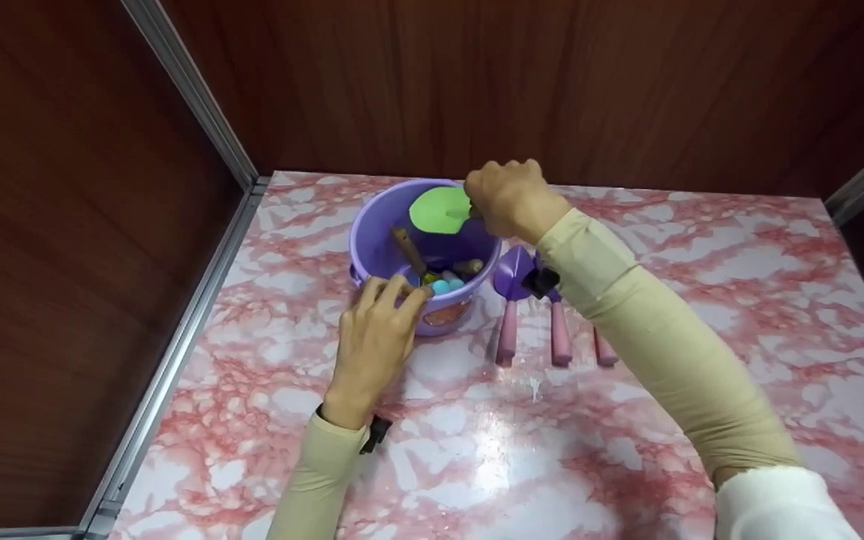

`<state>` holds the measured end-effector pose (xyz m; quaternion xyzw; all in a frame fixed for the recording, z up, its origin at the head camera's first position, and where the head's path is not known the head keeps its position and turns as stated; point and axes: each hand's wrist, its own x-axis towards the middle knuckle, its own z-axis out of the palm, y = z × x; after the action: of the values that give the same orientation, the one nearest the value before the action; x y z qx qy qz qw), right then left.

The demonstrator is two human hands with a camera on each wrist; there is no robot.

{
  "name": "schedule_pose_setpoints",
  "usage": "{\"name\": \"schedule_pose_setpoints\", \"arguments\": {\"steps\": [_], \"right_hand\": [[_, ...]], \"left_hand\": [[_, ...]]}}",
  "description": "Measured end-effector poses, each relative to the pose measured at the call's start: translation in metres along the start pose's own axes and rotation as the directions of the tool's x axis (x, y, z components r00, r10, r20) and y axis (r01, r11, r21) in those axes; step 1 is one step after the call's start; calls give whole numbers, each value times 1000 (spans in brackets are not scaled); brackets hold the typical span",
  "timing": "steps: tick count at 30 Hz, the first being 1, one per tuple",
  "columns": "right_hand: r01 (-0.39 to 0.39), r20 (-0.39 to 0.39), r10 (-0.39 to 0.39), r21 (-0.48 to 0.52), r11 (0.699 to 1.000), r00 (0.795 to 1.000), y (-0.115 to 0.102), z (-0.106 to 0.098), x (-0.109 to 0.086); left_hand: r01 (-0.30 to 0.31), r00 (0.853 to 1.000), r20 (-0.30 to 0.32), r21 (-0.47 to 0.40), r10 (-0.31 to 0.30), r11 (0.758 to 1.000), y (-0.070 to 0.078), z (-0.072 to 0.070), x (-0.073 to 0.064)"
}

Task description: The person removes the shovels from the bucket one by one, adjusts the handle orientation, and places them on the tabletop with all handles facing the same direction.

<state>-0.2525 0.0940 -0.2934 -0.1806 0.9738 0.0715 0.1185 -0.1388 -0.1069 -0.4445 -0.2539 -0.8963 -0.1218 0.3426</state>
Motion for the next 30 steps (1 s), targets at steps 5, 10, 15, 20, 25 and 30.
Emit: {"name": "schedule_pose_setpoints", "arguments": {"steps": [5,10,15,20,25,30], "right_hand": [[10,-1,-10,68,998,1000,15,-1,-10],[54,9,-56,181,982,998,36,1,-24],[101,-31,-96,291,951,995,58,9,-40],[164,-161,-113,352,921,980,81,26,-54],[243,-260,-138,432,868,956,104,52,-62],[269,-311,-108,536,800,944,126,82,-68]], "left_hand": [[1,1000,1,-12,-1,1000,-1,0,0],[4,1000,10,-30,-4,1000,-2,-1,-1],[14,999,45,-39,-12,999,-2,-6,-3],[8,998,71,-97,-2,995,-9,-9,-5],[2,996,94,-157,13,988,-23,-10,-6],[-20,995,93,-209,40,978,-33,-10,-8]]}}
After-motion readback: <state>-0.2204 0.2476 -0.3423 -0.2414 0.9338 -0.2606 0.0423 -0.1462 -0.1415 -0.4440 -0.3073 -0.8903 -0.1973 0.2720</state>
